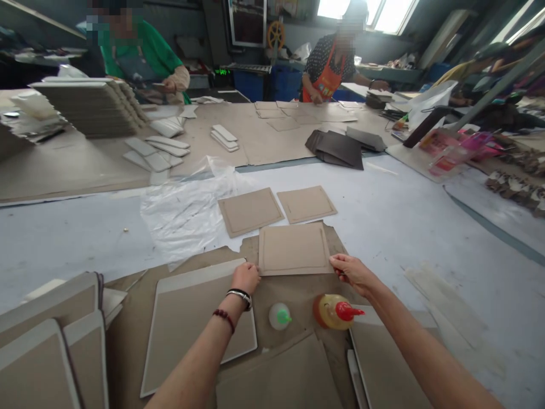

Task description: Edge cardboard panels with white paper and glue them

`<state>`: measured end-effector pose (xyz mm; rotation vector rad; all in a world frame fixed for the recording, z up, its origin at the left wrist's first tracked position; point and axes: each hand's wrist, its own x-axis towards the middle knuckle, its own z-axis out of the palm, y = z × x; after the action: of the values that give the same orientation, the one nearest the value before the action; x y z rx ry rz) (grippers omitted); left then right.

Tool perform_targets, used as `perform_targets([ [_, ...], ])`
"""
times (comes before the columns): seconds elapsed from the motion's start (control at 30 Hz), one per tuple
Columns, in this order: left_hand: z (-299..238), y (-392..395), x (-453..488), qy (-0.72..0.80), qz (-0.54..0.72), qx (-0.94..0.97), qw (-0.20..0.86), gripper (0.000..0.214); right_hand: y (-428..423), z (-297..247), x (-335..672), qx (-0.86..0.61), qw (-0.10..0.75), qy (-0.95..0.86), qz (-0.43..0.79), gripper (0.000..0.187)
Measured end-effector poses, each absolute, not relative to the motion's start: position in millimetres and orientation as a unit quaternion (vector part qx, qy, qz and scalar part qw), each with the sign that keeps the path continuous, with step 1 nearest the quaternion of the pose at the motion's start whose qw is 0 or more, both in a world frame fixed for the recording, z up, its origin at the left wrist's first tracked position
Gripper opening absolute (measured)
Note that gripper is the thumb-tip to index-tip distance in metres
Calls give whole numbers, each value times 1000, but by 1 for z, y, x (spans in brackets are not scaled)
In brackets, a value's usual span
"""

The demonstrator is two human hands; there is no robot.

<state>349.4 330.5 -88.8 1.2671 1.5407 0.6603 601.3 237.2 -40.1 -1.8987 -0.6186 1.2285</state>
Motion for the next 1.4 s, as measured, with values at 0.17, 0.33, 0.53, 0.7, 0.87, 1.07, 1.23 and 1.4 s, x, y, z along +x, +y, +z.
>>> perform_targets([
  [0.17, -33, 308, 336, 633, 268, 567, 454, 8, 235, 23, 603, -735, 459, -257, 428, 21],
  [0.33, 43, 249, 310, 472, 389, 753, 243, 3, 213, 109, 567, -698, 547, -253, 387, 22],
  [0.53, 94, 194, 266, 305, 411, 859, -34, 14, 170, 155, 478, -644, 545, -266, 466, 22],
  [0.7, 117, 158, 208, 279, 364, 873, -167, 12, 135, 173, 411, -626, 505, -278, 525, 20],
  [0.87, 140, 123, 145, 334, 418, 838, -111, 14, 98, 197, 364, -571, 478, -444, 498, 30],
  [1.07, 148, 74, 99, 523, 646, 515, 209, 10, 50, 156, 290, -559, 327, -519, 558, 45],
  [1.23, 108, 27, 85, 521, 689, 253, 436, 16, 17, 101, 237, -572, 369, -375, 630, 43],
  [1.4, 75, 1, 67, 539, 679, 127, 483, 22, -12, 66, 216, -631, 331, -365, 600, 39],
])
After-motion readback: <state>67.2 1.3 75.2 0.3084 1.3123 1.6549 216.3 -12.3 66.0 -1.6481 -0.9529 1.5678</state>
